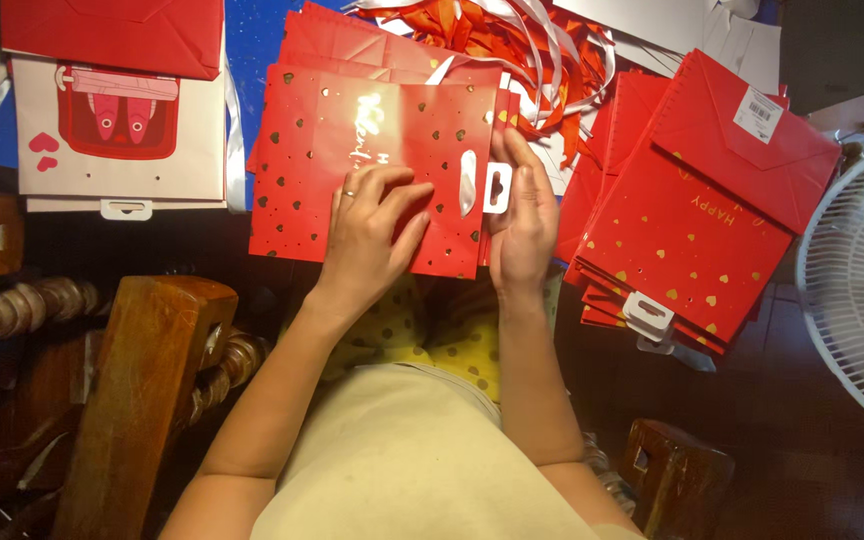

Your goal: The person assembles red Valentine's Day gift boxes by inserting white ribbons through the handle slots and folding the flaps to close them. The person handles multiple boxes one at a time, threading ribbons and stacking the finished boxes on the table.

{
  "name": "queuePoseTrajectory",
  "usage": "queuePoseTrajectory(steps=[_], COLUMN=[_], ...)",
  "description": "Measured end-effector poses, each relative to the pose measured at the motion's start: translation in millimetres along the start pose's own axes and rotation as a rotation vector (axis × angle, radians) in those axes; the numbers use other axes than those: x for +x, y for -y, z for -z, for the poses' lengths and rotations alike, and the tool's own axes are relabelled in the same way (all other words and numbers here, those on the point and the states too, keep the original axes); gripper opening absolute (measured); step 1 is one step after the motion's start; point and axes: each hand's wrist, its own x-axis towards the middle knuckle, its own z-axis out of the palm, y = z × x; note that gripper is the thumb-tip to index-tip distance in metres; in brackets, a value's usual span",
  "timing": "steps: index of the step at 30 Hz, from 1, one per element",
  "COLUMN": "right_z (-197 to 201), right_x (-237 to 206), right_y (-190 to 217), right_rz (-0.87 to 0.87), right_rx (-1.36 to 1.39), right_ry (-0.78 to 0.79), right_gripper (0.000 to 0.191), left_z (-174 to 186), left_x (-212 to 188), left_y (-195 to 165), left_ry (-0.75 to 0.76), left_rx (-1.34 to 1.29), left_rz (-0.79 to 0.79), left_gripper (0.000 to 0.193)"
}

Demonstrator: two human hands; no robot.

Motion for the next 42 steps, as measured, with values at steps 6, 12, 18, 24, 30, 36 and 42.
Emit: queuePoseTrajectory(steps=[6, 12, 18, 24, 30, 36, 42], right_z=[11, 9, 7, -6, -2, -2, -3], right_x=[-5, -15, -13, -3, 1, -3, -6], right_y=[-6, -8, 2, -1, -5, -7, -6], right_rz=[0.236, 0.217, 0.236, 0.476, 0.352, 0.356, 0.372], right_rx=[-0.471, -0.462, -0.762, -1.082, -1.033, -1.026, -0.998], right_ry=[0.116, 0.076, 0.012, 0.080, 0.050, 0.017, 0.048], right_gripper=[0.050, 0.052, 0.039, 0.037, 0.040, 0.042, 0.049], left_z=[-17, -39, -42, -25, 4, 1, -19], left_x=[20, 44, 38, 47, 41, 54, 56], left_y=[8, 6, 3, 8, 3, 5, -1], left_ry=[0.042, 0.022, -0.015, 0.107, 0.395, 0.237, 0.029], left_rx=[0.061, 0.045, -0.036, -0.261, -0.813, -0.615, -0.123], left_rz=[0.020, 0.086, 0.095, 0.155, 0.139, 0.260, 0.019], left_gripper=[0.017, 0.028, 0.015, 0.014, 0.009, 0.014, 0.035])
